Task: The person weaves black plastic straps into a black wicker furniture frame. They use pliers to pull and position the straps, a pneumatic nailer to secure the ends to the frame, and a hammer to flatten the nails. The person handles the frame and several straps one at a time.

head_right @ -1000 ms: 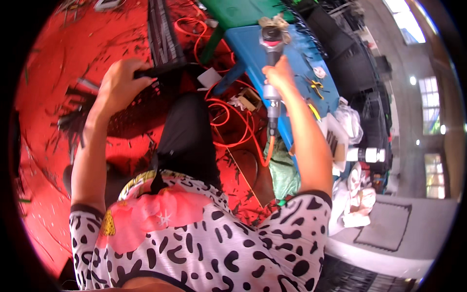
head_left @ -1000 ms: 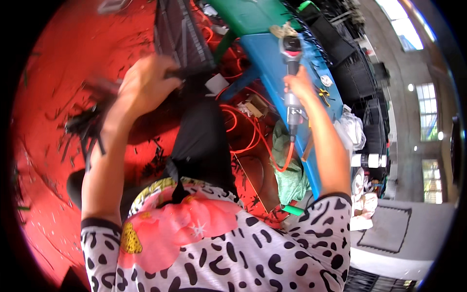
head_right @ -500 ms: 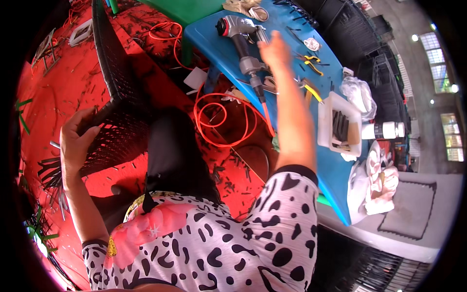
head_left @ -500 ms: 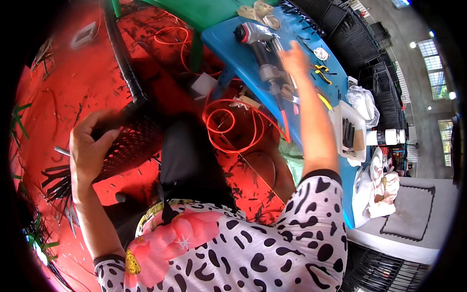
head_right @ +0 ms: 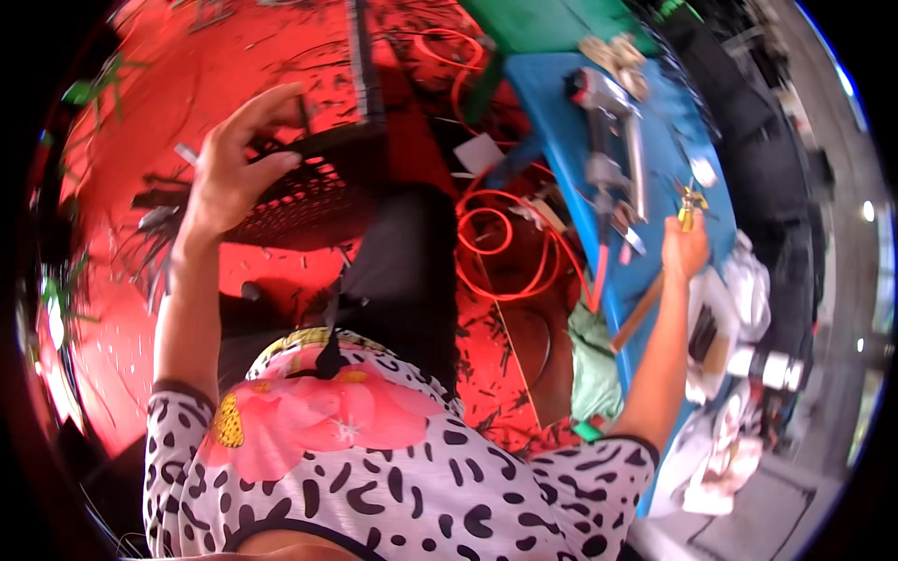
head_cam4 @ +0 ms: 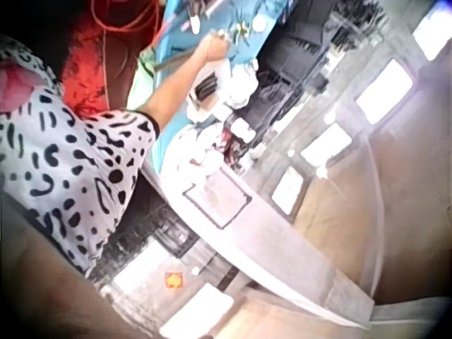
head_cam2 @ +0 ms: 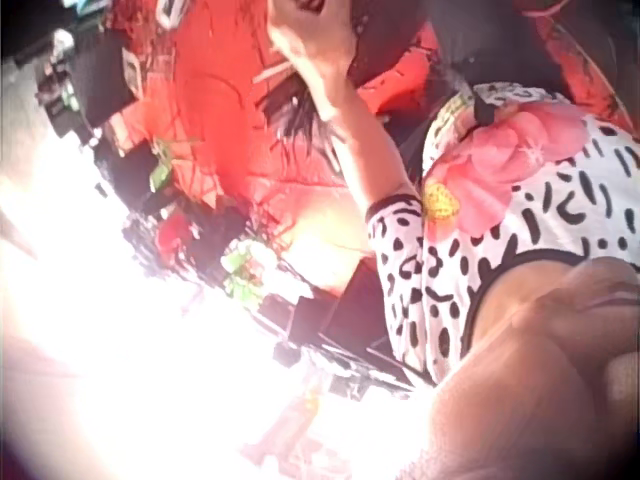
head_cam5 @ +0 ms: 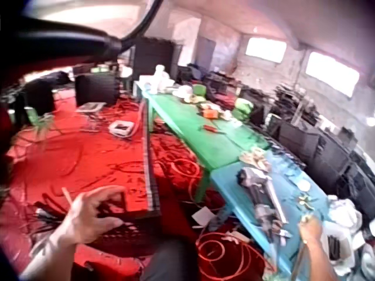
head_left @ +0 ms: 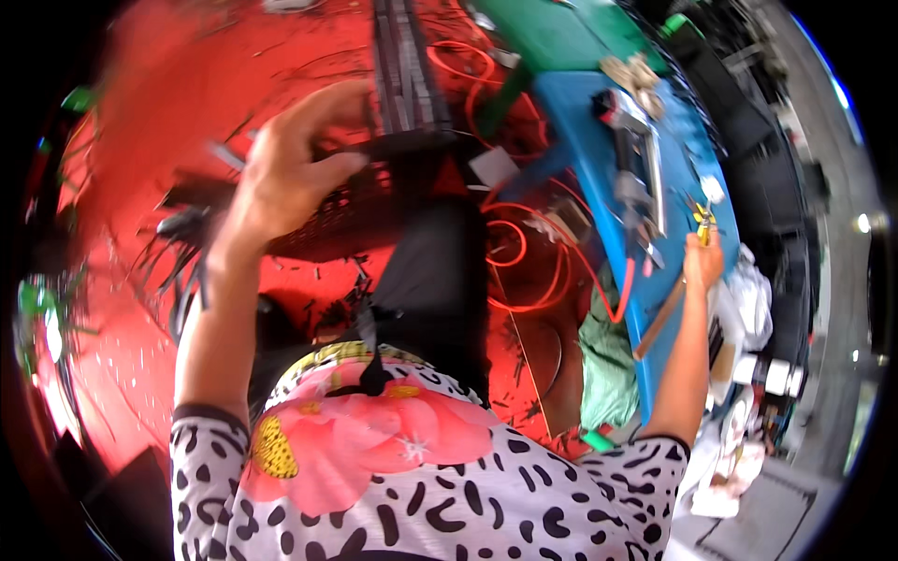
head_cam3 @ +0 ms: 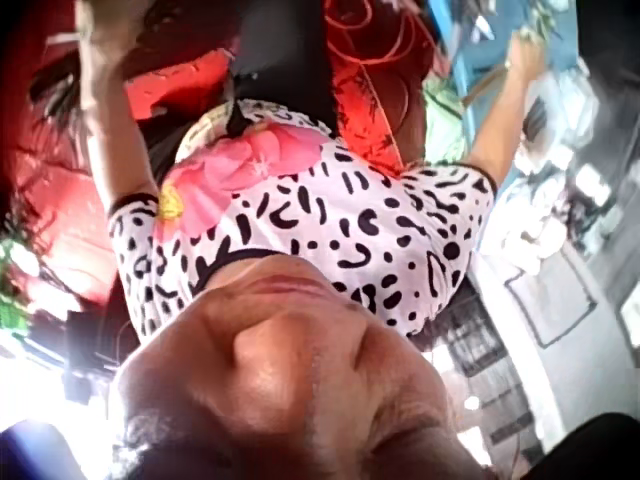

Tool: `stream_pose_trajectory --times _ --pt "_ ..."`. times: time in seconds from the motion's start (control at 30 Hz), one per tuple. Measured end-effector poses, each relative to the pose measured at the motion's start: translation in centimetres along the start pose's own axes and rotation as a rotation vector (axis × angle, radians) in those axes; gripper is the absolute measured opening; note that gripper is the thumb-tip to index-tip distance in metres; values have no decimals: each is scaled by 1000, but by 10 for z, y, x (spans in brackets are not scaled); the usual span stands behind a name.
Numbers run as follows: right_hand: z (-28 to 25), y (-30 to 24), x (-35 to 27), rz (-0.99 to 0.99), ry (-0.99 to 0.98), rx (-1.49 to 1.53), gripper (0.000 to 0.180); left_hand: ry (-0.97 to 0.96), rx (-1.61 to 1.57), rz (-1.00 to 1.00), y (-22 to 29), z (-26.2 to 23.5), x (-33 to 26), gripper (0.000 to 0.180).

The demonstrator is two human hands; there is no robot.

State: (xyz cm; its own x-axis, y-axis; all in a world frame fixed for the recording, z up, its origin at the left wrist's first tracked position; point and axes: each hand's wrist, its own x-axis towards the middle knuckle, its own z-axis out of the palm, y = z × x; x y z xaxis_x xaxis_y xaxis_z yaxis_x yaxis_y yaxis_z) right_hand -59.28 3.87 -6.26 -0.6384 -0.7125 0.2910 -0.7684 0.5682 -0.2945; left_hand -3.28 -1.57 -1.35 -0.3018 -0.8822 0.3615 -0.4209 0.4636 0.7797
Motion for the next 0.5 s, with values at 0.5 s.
stream_pose_trajectory --times 0.5 --pt "-34 -312 -130 -1506 -33 134 40 45 -85 46 -14 -8 -8 66"
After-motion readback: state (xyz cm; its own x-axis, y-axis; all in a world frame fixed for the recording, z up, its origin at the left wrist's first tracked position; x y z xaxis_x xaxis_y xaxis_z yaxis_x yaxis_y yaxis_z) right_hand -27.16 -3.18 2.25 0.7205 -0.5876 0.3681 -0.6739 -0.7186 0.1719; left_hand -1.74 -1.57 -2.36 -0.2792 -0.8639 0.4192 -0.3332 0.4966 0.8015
